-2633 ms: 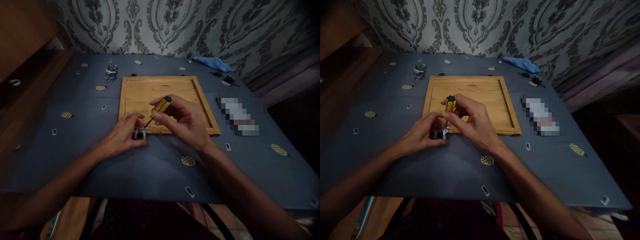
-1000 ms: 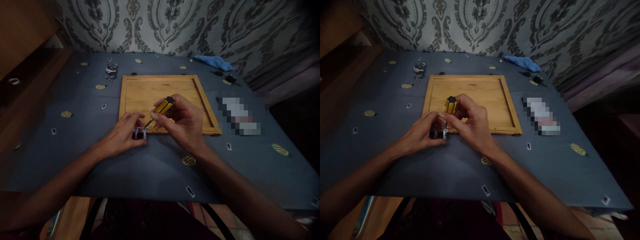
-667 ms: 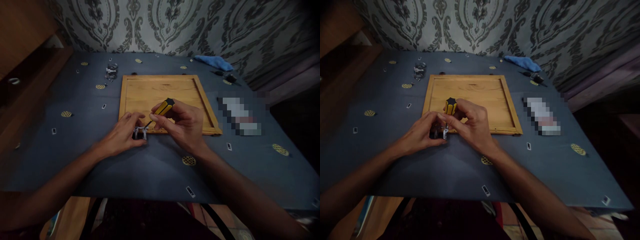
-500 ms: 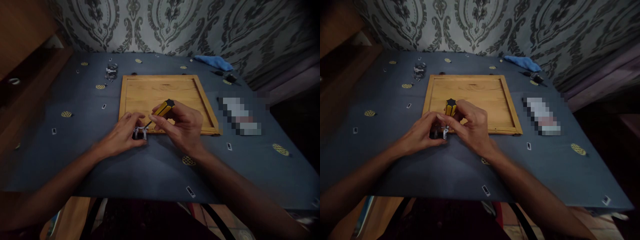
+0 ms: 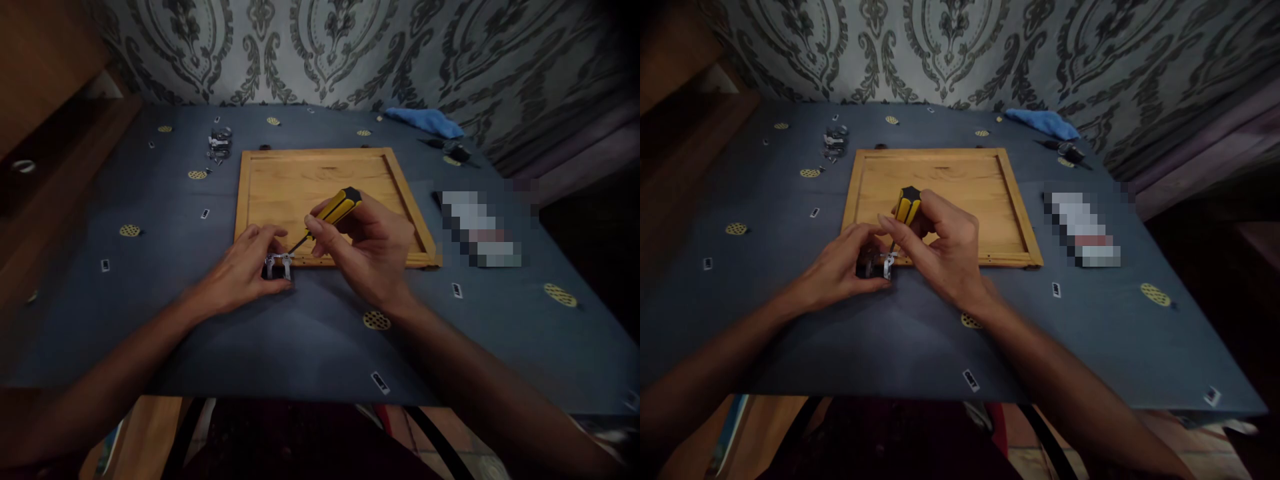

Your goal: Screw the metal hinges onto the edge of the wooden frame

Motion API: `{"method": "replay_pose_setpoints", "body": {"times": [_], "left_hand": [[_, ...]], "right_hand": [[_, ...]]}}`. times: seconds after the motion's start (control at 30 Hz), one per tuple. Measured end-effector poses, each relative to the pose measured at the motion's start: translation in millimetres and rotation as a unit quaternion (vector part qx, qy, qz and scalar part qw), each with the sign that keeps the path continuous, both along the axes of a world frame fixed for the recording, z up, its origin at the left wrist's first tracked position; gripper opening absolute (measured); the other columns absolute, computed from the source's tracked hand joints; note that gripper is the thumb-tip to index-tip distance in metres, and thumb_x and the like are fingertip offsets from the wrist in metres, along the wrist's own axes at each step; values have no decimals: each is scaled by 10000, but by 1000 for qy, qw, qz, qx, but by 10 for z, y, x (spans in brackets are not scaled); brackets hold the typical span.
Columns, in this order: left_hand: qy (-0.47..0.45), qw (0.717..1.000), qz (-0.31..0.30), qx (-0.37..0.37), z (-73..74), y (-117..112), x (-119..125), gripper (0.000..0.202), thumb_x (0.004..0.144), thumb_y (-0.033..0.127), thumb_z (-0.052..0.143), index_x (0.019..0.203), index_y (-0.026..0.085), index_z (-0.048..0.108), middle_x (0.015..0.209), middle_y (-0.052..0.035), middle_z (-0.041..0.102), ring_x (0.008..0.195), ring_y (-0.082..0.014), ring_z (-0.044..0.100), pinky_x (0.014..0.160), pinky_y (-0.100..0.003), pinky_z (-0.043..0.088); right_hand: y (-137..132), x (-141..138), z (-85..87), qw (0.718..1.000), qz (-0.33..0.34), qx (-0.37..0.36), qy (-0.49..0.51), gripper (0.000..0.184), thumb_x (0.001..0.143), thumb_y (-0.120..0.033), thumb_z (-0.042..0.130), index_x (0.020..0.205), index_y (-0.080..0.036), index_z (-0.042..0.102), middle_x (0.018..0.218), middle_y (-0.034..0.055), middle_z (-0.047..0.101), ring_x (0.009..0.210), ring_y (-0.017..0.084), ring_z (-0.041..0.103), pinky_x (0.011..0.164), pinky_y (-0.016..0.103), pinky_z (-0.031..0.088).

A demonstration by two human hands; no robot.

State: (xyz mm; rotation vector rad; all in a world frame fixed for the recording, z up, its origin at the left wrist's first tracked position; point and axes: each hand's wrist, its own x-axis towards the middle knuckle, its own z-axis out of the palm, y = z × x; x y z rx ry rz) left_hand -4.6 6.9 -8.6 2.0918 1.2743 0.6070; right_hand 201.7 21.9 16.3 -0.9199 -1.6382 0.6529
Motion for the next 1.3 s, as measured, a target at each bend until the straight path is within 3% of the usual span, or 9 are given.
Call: {"method": "replay_pose_setpoints", "body": {"times": [0.4, 0.6, 0.93, 1.3], "left_hand": [[-2, 1000, -11, 4, 1, 1, 8, 596, 793, 314, 838, 1297, 258, 525, 1157, -50, 682, 1194, -299, 625, 1002, -456, 548], [0, 1000, -9, 11, 11, 3, 8, 516, 785, 314, 835, 1208, 245, 547, 1148, -58, 668, 1166, -293, 628, 960, -427, 554], [-2, 1000, -9, 6, 13, 2, 12, 535, 777, 316, 830, 1225, 252, 544, 1134, -53, 677, 1172, -296, 625, 968, -433, 550], [1, 1000, -5, 8, 7, -7, 8, 634, 784, 303, 834, 1327, 258, 510, 1144, -48, 690, 1180, -286, 629, 997, -430, 536]], "right_hand": [[15, -8, -34, 999, 25, 15, -16, 286, 919, -445, 793, 805, -223, 654, 689, -32, 599, 594, 125, 573, 567, 283, 482], [29, 36, -9, 997, 52, 23, -42, 302, 924, -450, 790, 779, -220, 658, 675, -26, 613, 606, 133, 584, 565, 282, 470], [68, 80, 86, 992, 106, 1, -65, 345, 948, -532, 743, 831, -213, 685, 682, -27, 662, 601, 131, 633, 591, 280, 511], [14, 40, 61, 998, 51, -17, 22, 279, 922, -495, 787, 914, -224, 719, 763, -34, 686, 540, 98, 631, 521, 247, 519]]}}
